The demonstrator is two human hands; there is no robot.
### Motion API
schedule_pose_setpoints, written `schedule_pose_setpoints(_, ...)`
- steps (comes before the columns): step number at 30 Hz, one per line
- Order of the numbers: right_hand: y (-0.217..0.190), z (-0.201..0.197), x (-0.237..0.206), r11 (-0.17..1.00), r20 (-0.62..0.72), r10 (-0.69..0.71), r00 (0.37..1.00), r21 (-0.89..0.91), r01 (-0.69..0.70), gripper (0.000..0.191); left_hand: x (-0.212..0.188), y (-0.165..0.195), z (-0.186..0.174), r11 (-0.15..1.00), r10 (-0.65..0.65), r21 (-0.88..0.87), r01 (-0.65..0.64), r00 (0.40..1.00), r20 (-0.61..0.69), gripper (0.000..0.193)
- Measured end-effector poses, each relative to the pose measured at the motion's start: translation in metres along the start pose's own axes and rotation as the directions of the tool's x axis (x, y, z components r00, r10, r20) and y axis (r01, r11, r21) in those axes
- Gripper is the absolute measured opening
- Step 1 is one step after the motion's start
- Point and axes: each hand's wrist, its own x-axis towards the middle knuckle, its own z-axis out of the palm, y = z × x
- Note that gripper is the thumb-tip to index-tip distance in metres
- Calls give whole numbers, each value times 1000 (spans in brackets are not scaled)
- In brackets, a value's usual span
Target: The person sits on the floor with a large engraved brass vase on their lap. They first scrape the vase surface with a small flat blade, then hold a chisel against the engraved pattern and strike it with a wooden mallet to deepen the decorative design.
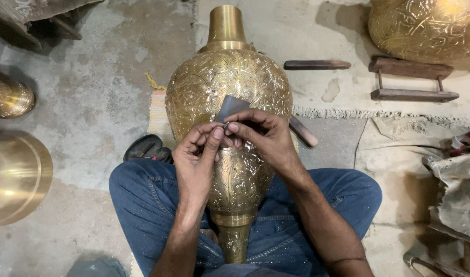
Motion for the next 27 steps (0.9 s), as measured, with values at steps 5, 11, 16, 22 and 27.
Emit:
schedule_pose_setpoints(5,0,0,-1,1000,-15,18,1000,2,-18,22,-1,2,1,1000,7,-4,-7,1000,10,22)
schedule_pose_setpoints(11,2,1,-1,1000,-46,19,999,8,-18,22,-4,9,2,998,-18,65,18,1000,3,23)
schedule_pose_setpoints(16,0,1,0,1000,-46,-4,999,-10,4,23,-4,10,2,996,-2,91,2,1000,0,23)
schedule_pose_setpoints(22,-2,3,-1,998,-68,24,997,62,-20,23,-7,8,5,979,68,194,-59,997,-43,25)
schedule_pose_setpoints(27,-2,4,-1,996,-74,29,997,89,-22,21,-9,11,6,976,36,216,-21,997,-63,28)
